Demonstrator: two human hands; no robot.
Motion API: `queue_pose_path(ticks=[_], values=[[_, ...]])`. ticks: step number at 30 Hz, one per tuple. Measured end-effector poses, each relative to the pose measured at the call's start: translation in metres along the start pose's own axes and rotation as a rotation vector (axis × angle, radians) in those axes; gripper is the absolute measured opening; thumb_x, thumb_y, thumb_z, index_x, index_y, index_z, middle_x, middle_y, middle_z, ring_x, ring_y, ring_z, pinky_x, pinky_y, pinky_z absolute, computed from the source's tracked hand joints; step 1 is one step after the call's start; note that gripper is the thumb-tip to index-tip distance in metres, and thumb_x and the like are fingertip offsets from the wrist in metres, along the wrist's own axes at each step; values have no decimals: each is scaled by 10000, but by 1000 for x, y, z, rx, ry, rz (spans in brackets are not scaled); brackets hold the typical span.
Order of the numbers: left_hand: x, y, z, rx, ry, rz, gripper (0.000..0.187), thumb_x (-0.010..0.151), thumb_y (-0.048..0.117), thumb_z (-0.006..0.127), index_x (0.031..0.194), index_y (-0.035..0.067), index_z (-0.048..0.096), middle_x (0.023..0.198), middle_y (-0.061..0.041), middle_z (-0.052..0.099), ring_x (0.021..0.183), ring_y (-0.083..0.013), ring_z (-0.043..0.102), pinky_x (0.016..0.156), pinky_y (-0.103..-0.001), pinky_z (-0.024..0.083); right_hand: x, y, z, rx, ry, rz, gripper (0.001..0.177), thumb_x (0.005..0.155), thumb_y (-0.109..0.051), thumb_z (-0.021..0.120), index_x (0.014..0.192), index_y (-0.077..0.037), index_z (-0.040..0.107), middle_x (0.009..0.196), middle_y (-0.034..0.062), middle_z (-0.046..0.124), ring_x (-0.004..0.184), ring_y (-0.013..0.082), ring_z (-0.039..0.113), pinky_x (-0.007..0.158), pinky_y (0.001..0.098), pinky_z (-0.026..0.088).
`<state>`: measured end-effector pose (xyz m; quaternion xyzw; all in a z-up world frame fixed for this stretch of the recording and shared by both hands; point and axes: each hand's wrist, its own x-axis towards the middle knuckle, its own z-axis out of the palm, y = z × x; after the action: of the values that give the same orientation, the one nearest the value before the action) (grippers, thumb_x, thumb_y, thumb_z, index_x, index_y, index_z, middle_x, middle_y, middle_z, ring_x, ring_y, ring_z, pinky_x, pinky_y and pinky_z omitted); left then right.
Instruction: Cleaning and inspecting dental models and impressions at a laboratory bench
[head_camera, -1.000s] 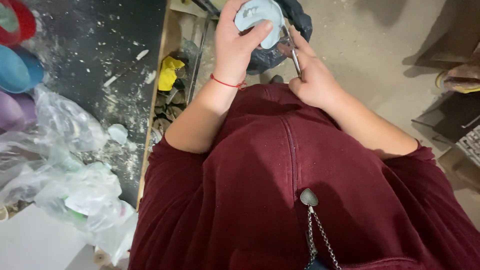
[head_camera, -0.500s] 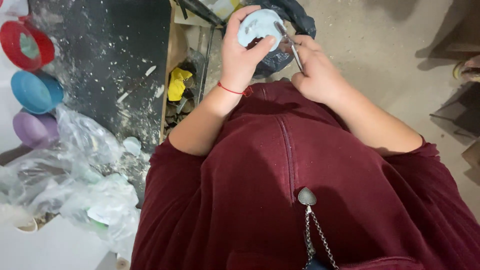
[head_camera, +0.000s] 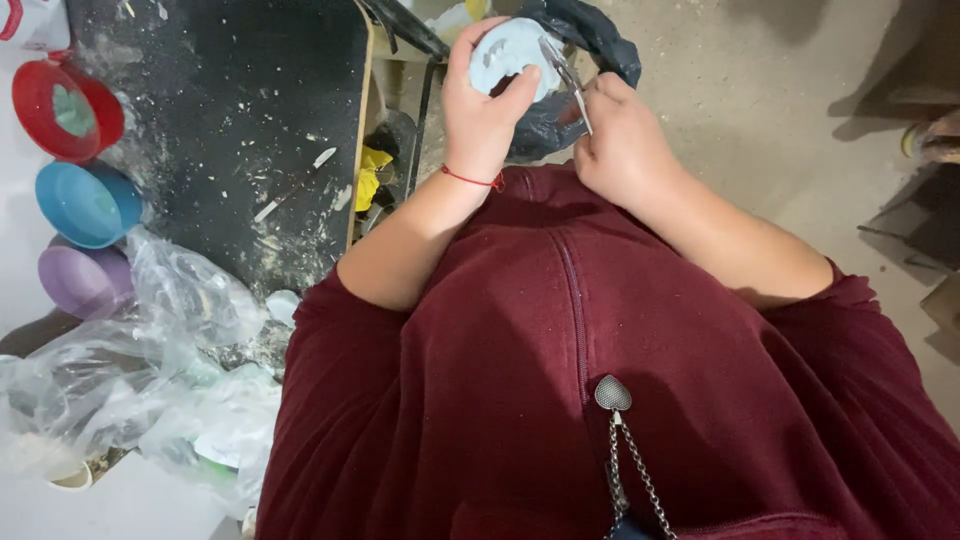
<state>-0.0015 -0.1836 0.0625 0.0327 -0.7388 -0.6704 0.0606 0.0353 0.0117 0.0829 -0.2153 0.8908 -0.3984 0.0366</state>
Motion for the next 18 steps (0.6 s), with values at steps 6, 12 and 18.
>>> queue_pose_path(ticks=[6,12,18], values=[[3,-12,-8,-24,18,-7,478,802,105,812,1241,175,637,1185,-16,717,1066,-163,698,979,-303,562,1,3,7,-117,-35,21,337,721,86,526,1020,20,668,1058,198,589,973,400,634,724,497,571],[6,10,-14,133,-5,-186,418,754,219,803,1131,142,638,1021,-14,753,928,-164,711,839,-312,586,7,2,1,98,-178,71,528,686,110,549,1208,67,612,1257,222,502,1261,391,493,1114,431,415],[-1,-7,-9,33,33,-119,454,775,148,826,1180,126,620,1077,-39,753,981,-162,713,922,-311,581,12,-2,-7,46,-300,277,550,762,36,556,1310,46,600,1307,210,459,1276,417,419,1122,474,364]])
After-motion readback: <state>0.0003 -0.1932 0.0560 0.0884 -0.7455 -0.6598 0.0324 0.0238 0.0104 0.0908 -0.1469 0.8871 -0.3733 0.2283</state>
